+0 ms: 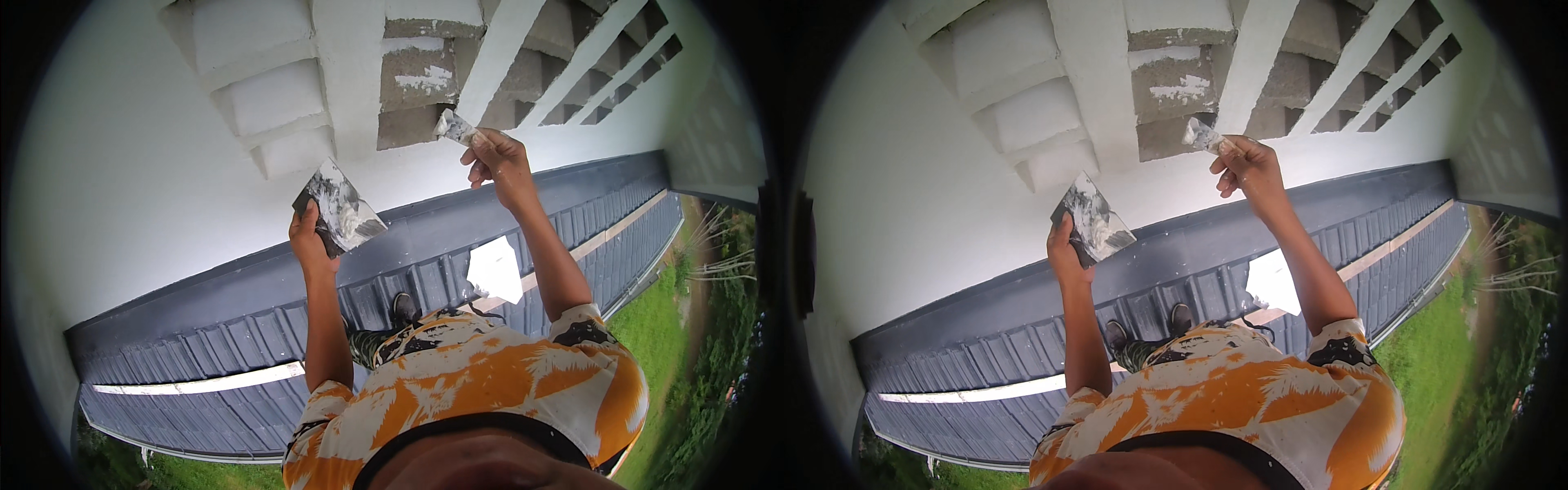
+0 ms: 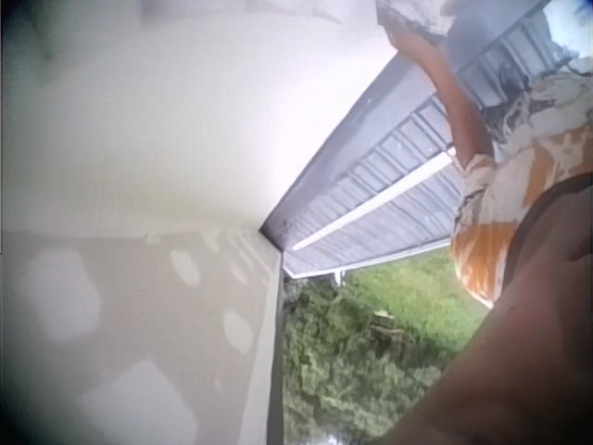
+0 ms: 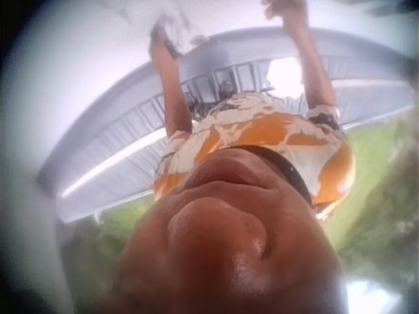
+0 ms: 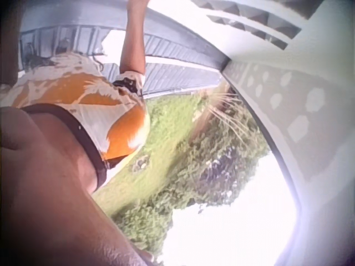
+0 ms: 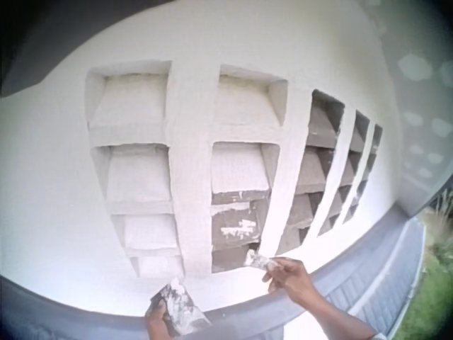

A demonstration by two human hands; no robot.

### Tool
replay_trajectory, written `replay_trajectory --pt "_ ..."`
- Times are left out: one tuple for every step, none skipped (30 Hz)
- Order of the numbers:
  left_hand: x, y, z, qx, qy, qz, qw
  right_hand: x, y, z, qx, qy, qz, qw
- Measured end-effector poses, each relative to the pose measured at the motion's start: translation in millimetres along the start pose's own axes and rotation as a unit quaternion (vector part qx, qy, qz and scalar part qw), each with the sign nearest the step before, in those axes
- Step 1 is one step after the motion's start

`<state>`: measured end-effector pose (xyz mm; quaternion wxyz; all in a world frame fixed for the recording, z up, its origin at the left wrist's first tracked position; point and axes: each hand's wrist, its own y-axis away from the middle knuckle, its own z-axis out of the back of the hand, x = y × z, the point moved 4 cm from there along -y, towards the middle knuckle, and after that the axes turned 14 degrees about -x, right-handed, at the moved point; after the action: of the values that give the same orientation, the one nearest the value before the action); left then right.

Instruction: The person applies white plaster to a decorative wall section using a trowel and a smaller putty knife. They repeatedly scoop plaster from the trowel and smooth it into recessed rectangular panels, working methodically across the surface.

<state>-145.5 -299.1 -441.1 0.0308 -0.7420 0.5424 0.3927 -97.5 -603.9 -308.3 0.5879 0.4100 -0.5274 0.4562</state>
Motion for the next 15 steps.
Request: replay_trajectory --pt "21.2 -4.5 32.8 -0.024 -0.018 0.015 0.999 0.5 -6.4 -2.5 0.0 0.036 0.012 0.999" --pt "44.6 -6.4 68.2 -0.06 -0.047 0.044 0.996 2.0 -12.1 -3.5 -0.002 0.073 0.025 0.997" --pt "67.2 -4.8 102.6 -0.097 -0.075 0.072 0.99 -1.6 -20.1 -4.9 -0.013 -0.001 0.001 1.0" --pt "87.0 2.1 130.2 -0.128 -0.064 0.097 0.985 -9.1 -29.8 -6.0 -0.025 -0.076 -0.023 0.997" --pt "105.6 10.9 158.7 -0.161 -0.054 0.122 0.978 -13.7 -39.1 -7.8 -0.037 -0.15 -0.049 0.987" --pt "121.6 18.1 192.9 -0.187 -0.068 0.134 0.971 -10.3 -44.5 -13.7 -0.009 -0.241 -0.076 0.967" --pt "133.6 26.0 225.5 -0.212 -0.084 0.144 0.963 -9.4 -50.6 -17.1 -0.006 -0.267 -0.072 0.961" --pt "141.3 36.0 249.1 -0.227 -0.087 0.151 0.958 -10.5 -55.7 -17.9 -0.007 -0.295 -0.067 0.953" --pt "144.7 43.7 269.3 -0.243 -0.092 0.153 0.953 -11.6 -60.9 -21.2 -0.007 -0.327 -0.063 0.943" --pt "146.3 49.5 290.2 -0.257 -0.091 0.149 0.951 -11.5 -64.3 -26.6 -0.028 -0.333 -0.045 0.941" --pt "144.1 54.5 306.2 -0.27 -0.093 0.146 0.947 -13.0 -65.8 -32.5 -0.052 -0.34 -0.029 0.938" --pt "138.4 58.7 314.5 -0.279 -0.096 0.149 0.944 -15.3 -68.7 -38.3 -0.077 -0.349 -0.013 0.934" --pt "131.7 62.6 319.7 -0.286 -0.103 0.152 0.94 -20.5 -75.4 -42.9 -0.095 -0.356 -0.037 0.929" --pt "121.3 65.5 325.3 -0.297 -0.113 0.153 0.936 -27.4 -83.6 -50.2 -0.111 -0.366 -0.064 0.922" --pt "112.6 64.0 327.7 -0.3 -0.124 0.139 0.936 -33.0 -92.4 -57.2 -0.128 -0.376 -0.091 0.913"
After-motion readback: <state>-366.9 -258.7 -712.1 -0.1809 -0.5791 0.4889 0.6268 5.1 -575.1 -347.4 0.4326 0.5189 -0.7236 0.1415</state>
